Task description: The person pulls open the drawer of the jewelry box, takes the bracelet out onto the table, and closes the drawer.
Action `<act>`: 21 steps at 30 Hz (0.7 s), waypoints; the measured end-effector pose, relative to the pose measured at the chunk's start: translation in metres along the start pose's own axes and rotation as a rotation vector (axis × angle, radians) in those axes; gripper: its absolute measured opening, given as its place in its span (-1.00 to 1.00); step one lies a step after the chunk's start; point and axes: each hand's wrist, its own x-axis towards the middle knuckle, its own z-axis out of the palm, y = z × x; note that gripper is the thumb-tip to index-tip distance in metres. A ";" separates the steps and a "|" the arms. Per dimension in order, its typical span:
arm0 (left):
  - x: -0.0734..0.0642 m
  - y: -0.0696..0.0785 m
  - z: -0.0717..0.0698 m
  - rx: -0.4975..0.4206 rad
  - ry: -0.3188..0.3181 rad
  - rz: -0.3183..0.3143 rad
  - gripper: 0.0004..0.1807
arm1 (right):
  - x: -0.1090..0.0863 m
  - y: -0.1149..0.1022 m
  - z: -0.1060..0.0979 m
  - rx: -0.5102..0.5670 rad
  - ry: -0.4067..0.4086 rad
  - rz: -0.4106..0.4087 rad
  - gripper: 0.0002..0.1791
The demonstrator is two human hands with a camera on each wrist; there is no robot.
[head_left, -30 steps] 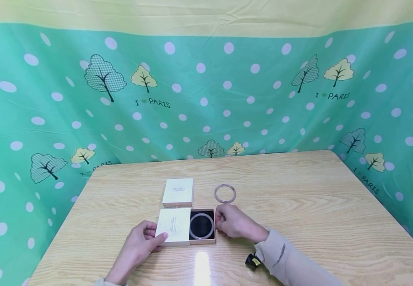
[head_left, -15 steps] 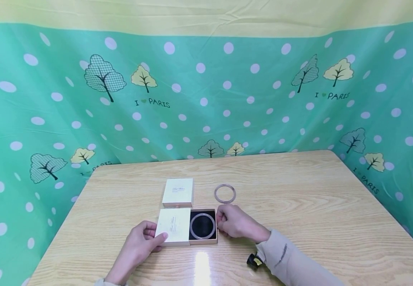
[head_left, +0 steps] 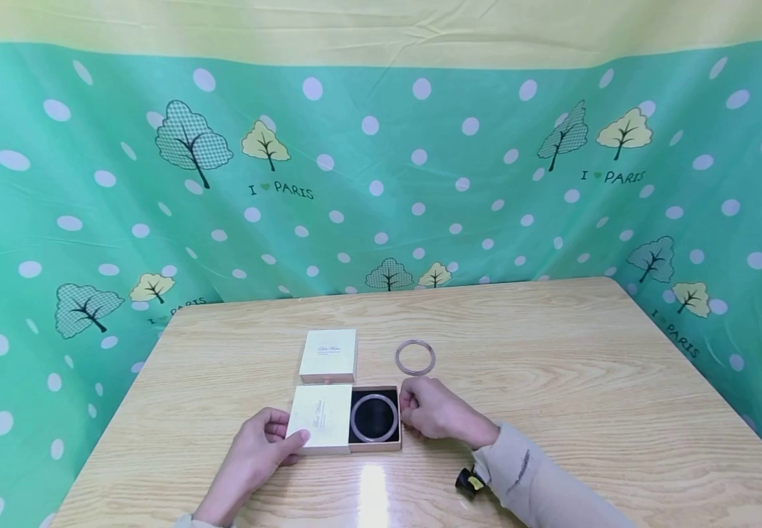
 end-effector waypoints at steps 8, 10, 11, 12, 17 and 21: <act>0.000 0.000 0.000 0.009 -0.002 0.004 -0.53 | 0.002 0.002 0.001 0.008 0.002 0.013 -0.83; 0.000 0.000 0.000 0.013 -0.005 0.009 -0.52 | 0.002 0.002 0.001 0.007 0.002 0.016 -0.83; 0.001 0.000 0.000 0.013 -0.005 0.007 -0.52 | 0.002 0.002 0.001 0.008 0.001 0.017 -0.83; 0.000 0.000 0.000 0.011 -0.005 0.004 -0.52 | 0.002 0.003 0.002 0.010 0.001 0.017 -0.82; 0.000 -0.001 0.000 0.002 -0.001 -0.006 -0.52 | 0.002 0.003 0.002 0.033 -0.011 0.024 -0.83; 0.001 -0.001 0.000 0.001 -0.002 -0.003 -0.52 | 0.002 0.002 0.000 0.015 -0.009 0.026 -0.85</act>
